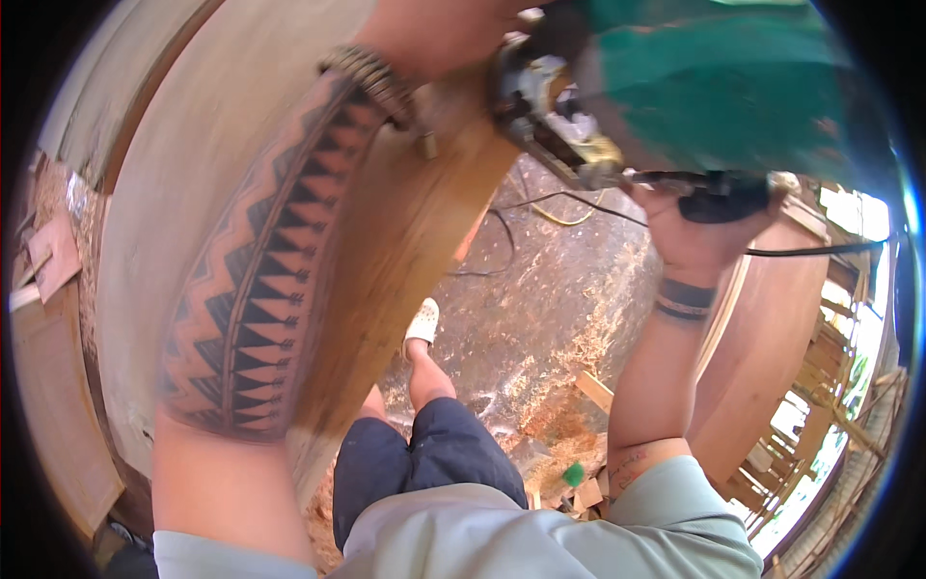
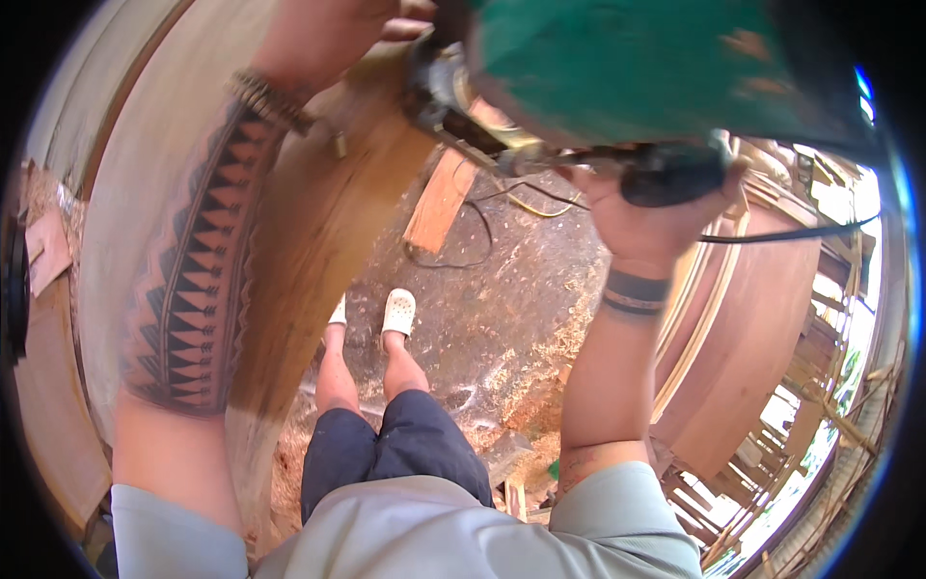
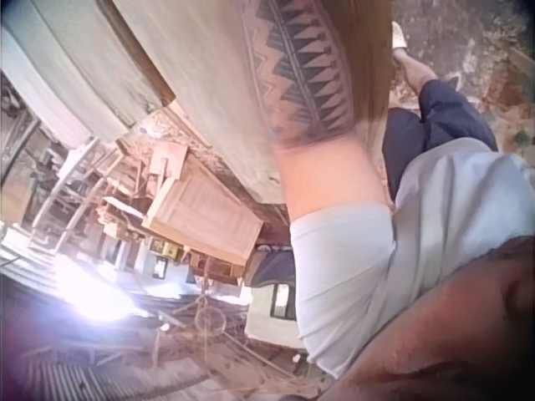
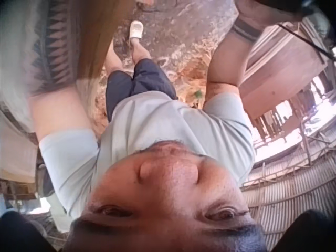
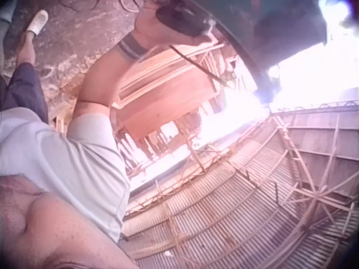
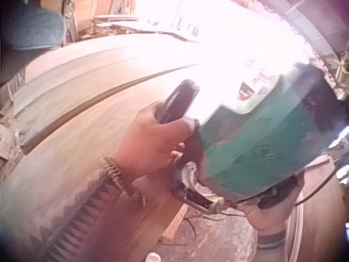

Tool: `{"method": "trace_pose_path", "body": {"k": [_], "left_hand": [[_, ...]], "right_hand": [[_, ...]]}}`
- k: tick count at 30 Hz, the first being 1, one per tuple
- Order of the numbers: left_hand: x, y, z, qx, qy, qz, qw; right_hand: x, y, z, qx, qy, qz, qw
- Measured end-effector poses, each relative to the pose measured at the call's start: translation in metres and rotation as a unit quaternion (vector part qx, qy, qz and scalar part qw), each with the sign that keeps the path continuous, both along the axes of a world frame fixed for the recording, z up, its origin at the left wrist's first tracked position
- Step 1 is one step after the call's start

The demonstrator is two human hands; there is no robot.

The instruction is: The person uncoils a power cord, picks up an electric wood router, and plugs it into an extension outlet. They then adjust wooden planks on a work surface and position the router on top of a board.

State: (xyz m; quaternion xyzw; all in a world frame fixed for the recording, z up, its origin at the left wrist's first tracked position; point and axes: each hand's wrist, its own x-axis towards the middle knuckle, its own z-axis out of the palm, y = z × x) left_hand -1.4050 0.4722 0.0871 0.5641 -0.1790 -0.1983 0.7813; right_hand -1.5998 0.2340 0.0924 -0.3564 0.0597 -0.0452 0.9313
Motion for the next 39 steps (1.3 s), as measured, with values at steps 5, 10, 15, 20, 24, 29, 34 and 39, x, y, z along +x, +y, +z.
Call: {"method": "trace_pose_path", "body": {"k": [5,10,15,20,24,29,34,39], "left_hand": [[-0.001,0.005,-0.023,0.082,-0.010,0.010,0.997],[0.008,0.008,-0.048,0.017,0.035,0.011,0.999],[0.018,0.013,-0.056,0.008,0.009,-0.021,1.000],[0.012,0.010,-0.050,0.011,0.009,0.006,1.000],[0.016,0.014,-0.054,0.004,0.010,0.000,1.000],[0.013,0.015,-0.047,-0.002,0.034,0.004,0.999],[0.005,0.001,-0.041,0.002,0.032,0.018,0.999],[-0.001,0.003,-0.033,0.017,0.050,0.024,0.998]], "right_hand": [[0.003,0.010,-0.006,-0.039,0.124,-0.215,0.968],[0.010,0.025,-0.017,-0.156,0.025,-0.303,0.940],[0.010,0.021,-0.013,-0.191,0.029,-0.315,0.929],[0.000,0.016,-0.009,-0.321,0.061,-0.287,0.901],[-0.002,0.019,-0.006,-0.460,0.078,-0.312,0.828],[-0.003,0.013,-0.001,-0.526,0.072,-0.272,0.802],[-0.019,-0.022,-0.002,-0.510,0.071,-0.157,0.843],[-0.018,-0.035,-0.002,-0.282,0.082,-0.089,0.952]]}}
